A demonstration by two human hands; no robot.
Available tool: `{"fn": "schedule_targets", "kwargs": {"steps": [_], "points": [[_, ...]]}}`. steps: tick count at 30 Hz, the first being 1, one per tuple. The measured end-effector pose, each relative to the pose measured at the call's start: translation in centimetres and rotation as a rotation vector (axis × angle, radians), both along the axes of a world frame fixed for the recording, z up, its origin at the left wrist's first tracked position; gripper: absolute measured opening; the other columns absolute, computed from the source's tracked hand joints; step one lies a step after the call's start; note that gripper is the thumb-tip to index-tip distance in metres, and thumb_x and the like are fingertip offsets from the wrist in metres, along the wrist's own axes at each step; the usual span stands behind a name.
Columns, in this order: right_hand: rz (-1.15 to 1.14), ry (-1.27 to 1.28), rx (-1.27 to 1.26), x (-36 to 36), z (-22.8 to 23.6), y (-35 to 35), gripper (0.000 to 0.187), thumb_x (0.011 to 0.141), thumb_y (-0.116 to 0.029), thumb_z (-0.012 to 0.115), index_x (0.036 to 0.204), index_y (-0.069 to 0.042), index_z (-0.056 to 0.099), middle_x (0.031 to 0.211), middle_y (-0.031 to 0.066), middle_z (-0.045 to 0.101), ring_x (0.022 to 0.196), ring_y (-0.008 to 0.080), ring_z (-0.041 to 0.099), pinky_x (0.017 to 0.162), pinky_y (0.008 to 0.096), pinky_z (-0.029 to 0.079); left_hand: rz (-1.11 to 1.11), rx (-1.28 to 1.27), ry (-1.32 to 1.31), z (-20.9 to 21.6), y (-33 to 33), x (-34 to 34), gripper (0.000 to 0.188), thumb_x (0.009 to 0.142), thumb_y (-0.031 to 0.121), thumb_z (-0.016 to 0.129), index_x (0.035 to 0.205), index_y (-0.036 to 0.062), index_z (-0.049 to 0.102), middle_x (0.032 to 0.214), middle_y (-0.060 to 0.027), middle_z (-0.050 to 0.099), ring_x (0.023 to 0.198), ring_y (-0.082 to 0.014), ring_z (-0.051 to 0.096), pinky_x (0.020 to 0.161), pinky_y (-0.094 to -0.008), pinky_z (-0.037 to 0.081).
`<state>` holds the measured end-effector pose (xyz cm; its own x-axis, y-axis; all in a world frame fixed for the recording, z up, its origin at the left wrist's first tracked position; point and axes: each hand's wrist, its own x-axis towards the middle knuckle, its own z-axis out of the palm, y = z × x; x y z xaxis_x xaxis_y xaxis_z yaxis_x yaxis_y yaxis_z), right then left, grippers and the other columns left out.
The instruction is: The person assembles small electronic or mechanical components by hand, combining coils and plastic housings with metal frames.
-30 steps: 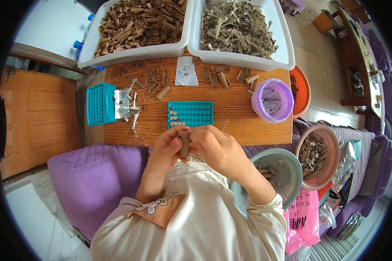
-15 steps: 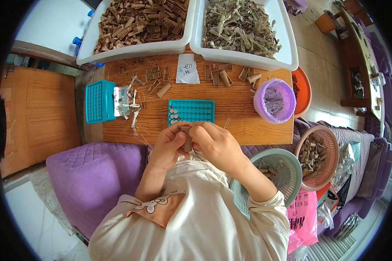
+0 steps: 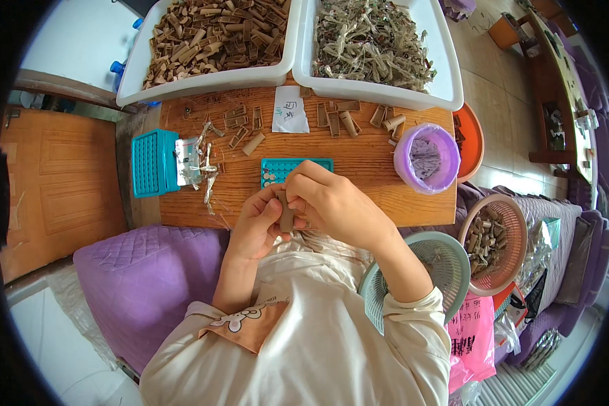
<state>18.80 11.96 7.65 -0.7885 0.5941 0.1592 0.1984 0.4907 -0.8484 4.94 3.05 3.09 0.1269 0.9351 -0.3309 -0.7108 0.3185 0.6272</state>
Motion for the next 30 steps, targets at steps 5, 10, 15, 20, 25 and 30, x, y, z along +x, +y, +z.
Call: {"fn": "schedule_targets", "kwargs": {"steps": [5,10,15,20,25,30], "points": [[0.105,-0.051,-0.043,0.1,0.0,1.7,0.014,0.063,0.002,0.06,0.073,-0.001,0.051,0.08,0.0093,0.051,0.07,0.0228,0.053,0.059,0.0299,0.045,-0.049,0.01,0.026,-0.3,0.1,-0.1,0.037,0.085,0.027,0.047,0.109,-0.0005,0.043,0.087,-0.0073,0.057,0.072,-0.0155,0.06,0.048,-0.0193,0.047],[-0.047,0.288,-0.52,1.2,-0.8,2.1,0.033,0.07,-0.019,0.066,0.094,-0.003,0.051,0.094,0.008,0.052,0.085,0.0179,0.054,0.07,0.0301,0.046,-0.047,0.163,-0.232,-0.2,0.6,-1.0,0.039,0.085,0.028,0.046,0.112,0.0003,0.041,0.089,-0.0069,0.056,0.074,-0.0159,0.059,0.05,-0.0195,0.046],[-0.064,0.31,-0.552,0.3,-2.9,-1.2,0.063,0.06,-0.03,0.073,0.108,-0.002,0.044,0.09,0.0067,0.054,0.089,0.0171,0.053,0.076,0.0295,0.044,0.179,0.034,-0.606,0.2,0.7,-1.0,0.041,0.085,0.028,0.046,0.114,0.0012,0.038,0.096,-0.0086,0.054,0.083,-0.0156,0.056,0.051,-0.0189,0.045],[-0.116,0.263,-0.51,-0.7,-2.9,-2.1,0.048,0.066,-0.01,0.069,0.107,-0.001,0.045,0.091,0.0055,0.054,0.087,0.0154,0.055,0.075,0.0286,0.046,0.195,0.117,-0.495,0.3,0.8,-1.1,0.042,0.083,0.026,0.05,0.115,0.0019,0.038,0.1,-0.0104,0.054,0.086,-0.0144,0.056,0.053,-0.0181,0.046],[-0.14,0.475,-0.99,-0.8,-2.7,-2.9,0.029,0.073,-0.005,0.062,0.098,0.0,0.049,0.091,0.0045,0.053,0.079,0.012,0.054,0.071,0.0269,0.047,0.311,0.131,-0.162,0.9,0.7,-0.6,0.043,0.08,0.023,0.056,0.114,0.0027,0.039,0.104,-0.0111,0.052,0.083,-0.0155,0.057,0.056,-0.0189,0.048],[-0.004,0.584,-1.363,0.1,-4.7,-2.8,0.023,0.077,-0.007,0.059,0.096,-0.004,0.048,0.09,0.0037,0.053,0.077,0.0094,0.053,0.07,0.0244,0.047,0.35,0.196,-0.076,1.1,0.4,-0.5,0.044,0.079,0.023,0.056,0.114,0.0023,0.039,0.105,-0.0113,0.052,0.086,-0.0179,0.057,0.055,-0.0196,0.048]]}}
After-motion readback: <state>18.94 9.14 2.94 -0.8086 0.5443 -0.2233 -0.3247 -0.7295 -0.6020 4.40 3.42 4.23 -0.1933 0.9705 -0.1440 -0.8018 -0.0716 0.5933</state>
